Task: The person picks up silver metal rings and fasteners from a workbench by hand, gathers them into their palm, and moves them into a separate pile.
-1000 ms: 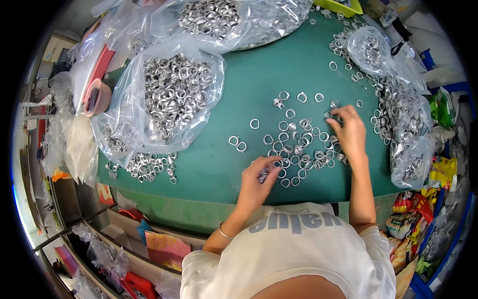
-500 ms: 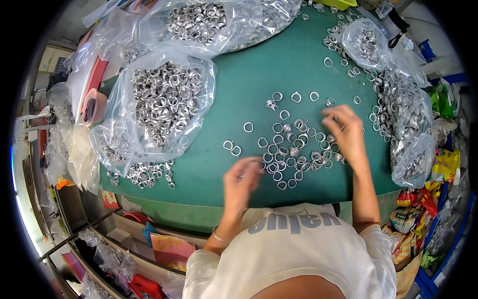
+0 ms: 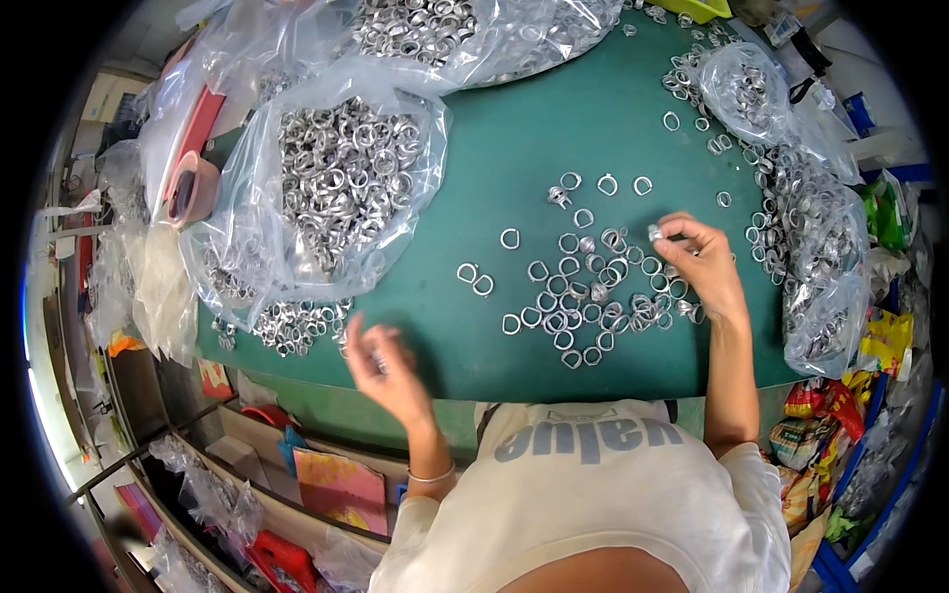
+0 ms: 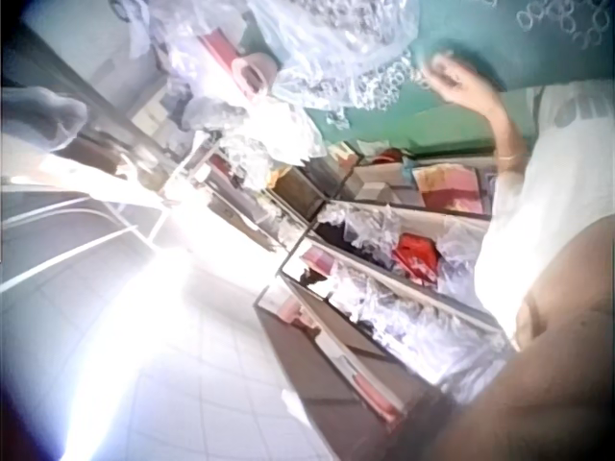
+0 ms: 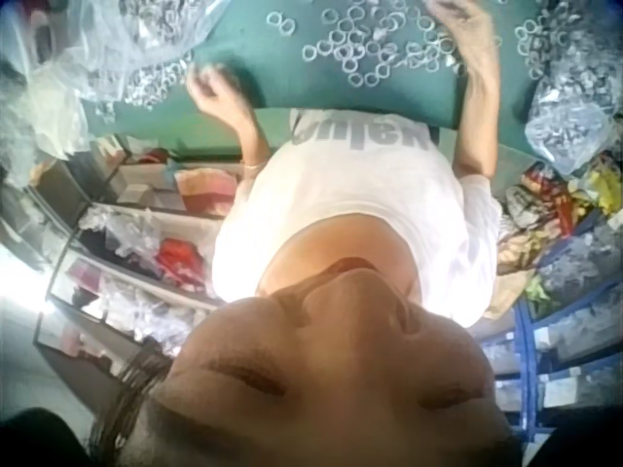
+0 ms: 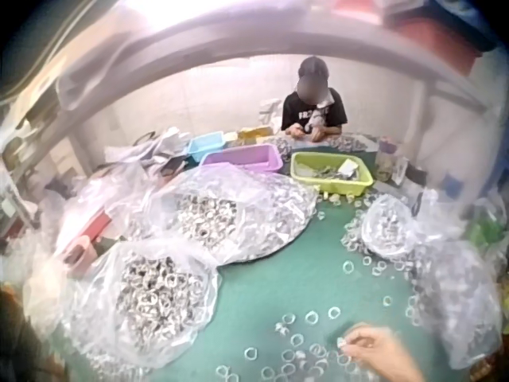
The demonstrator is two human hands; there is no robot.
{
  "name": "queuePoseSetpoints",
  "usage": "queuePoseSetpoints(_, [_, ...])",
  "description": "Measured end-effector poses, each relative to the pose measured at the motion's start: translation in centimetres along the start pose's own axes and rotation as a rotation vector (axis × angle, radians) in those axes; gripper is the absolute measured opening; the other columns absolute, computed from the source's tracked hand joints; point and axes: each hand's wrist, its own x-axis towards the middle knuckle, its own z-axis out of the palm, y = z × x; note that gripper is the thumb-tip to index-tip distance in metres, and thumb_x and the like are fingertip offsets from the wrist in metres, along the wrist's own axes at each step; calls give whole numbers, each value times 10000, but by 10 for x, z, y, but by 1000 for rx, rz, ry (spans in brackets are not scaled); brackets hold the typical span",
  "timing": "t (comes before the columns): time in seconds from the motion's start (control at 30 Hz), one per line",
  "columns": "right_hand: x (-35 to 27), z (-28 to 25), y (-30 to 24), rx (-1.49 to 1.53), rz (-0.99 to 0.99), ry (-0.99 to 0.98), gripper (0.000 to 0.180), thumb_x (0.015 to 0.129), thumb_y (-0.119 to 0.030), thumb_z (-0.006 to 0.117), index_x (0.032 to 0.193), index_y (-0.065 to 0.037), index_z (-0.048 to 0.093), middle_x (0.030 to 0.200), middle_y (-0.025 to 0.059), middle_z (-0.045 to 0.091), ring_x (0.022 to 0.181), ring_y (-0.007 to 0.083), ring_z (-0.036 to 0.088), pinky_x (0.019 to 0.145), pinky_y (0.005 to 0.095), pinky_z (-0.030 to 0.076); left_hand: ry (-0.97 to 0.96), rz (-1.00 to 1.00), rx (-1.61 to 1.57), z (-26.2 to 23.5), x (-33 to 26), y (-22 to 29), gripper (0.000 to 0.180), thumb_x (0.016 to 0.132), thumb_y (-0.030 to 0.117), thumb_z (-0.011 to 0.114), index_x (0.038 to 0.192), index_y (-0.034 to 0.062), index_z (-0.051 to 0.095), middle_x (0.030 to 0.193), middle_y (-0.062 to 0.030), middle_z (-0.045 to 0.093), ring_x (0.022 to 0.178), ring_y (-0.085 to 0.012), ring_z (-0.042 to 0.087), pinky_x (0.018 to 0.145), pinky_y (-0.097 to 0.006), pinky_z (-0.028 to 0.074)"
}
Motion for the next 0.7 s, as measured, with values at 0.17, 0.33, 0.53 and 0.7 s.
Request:
queuePoseSetpoints(0.17, [-7,11,19,804,246,-464,173,889,-125,519,1007,-1,548,996,102,569,457,4,331,357,144,251,-862,-623,-592,34,-25,8,317,877,89,533,1170,-29,499,947,-93,617,677,-112,553,539,-216,448])
queuePoseSetpoints(0.33, [-14,21,21,931,230,-488,212,920,-157,473,1067,-5,490,980,149,548,450,10,322,359,133,255,-869,-1245,-1068,54,-33,13,401,932,196,415,1241,-59,414,1275,-185,442,1163,-278,441,931,-364,403])
queuePoseSetpoints(0.53, [-33,49,9,598,262,-486,233,876,-70,512,1097,2,533,896,45,593,560,35,454,495,166,385,-908,-1374,-1195,59,-39,14,499,960,291,308,1285,-86,344,1348,-189,366,1270,-308,332,1036,-441,304])
queuePoseSetpoints(0.7, [-45,68,0,58,17,-362,283,795,-8,579,1078,-1,578,958,47,614,786,62,554,696,213,455,-862,-1389,-1083,61,-42,24,479,953,310,348,1258,-56,397,1164,-149,508,1105,-270,474,950,-427,385])
